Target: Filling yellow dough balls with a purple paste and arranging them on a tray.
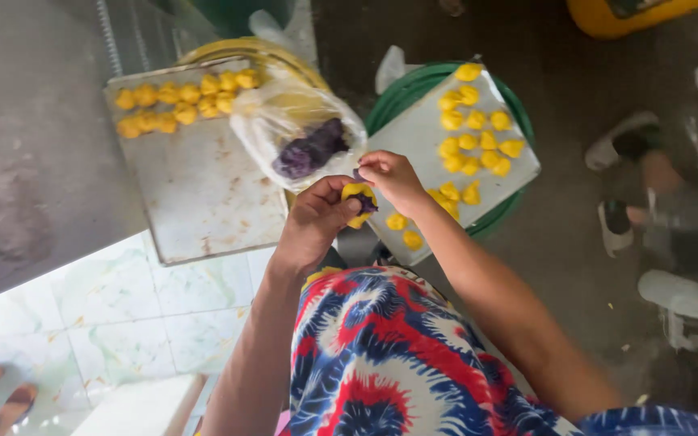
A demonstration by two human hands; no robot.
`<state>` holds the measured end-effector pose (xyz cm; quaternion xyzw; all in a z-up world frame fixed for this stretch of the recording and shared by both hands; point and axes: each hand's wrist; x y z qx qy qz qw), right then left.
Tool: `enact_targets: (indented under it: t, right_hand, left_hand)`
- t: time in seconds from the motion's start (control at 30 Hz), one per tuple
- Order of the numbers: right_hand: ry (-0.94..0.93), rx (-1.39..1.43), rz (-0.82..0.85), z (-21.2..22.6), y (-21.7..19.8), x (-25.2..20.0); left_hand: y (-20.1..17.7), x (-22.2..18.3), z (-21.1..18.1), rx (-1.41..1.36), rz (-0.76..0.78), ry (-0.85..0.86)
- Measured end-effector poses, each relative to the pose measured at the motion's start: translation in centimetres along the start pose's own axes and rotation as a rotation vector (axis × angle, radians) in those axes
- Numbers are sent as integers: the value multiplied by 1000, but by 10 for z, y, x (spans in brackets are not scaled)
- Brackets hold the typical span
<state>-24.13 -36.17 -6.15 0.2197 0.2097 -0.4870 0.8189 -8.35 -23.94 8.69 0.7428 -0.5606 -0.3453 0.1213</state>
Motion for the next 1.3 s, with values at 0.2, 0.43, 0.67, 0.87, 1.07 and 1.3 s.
enact_targets:
  t: [0.2,0.43,0.67,0.87,1.07,1.3]
  right_hand:
    - [-216,-427,34,-47,64,94]
    - [-13,-260,107,1,94,47]
    - [-326,-426,170,61,102,-15]
    - [-612,-831,147,71,94,-19]
    - [-184,-65,250,44,74,3]
    - [-387,-237,7,12,71,56]
  left_hand:
    - [-85,11,-2,71,-238,10]
    - [-134,40,18,114,-431,-49]
    - [-122,60,43,88,-363,-75]
    - [-125,67,49,96,-238,-137]
    - [-136,60,44,-29,-162,-190]
    - [-153,35,28,-53,-214,-182]
Point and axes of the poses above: each hand's wrist, its own x-axis towards the middle knuckle, its own y-axis out of the palm, z = x × y, and after that the axes turned 9 degrees about x, right-handed
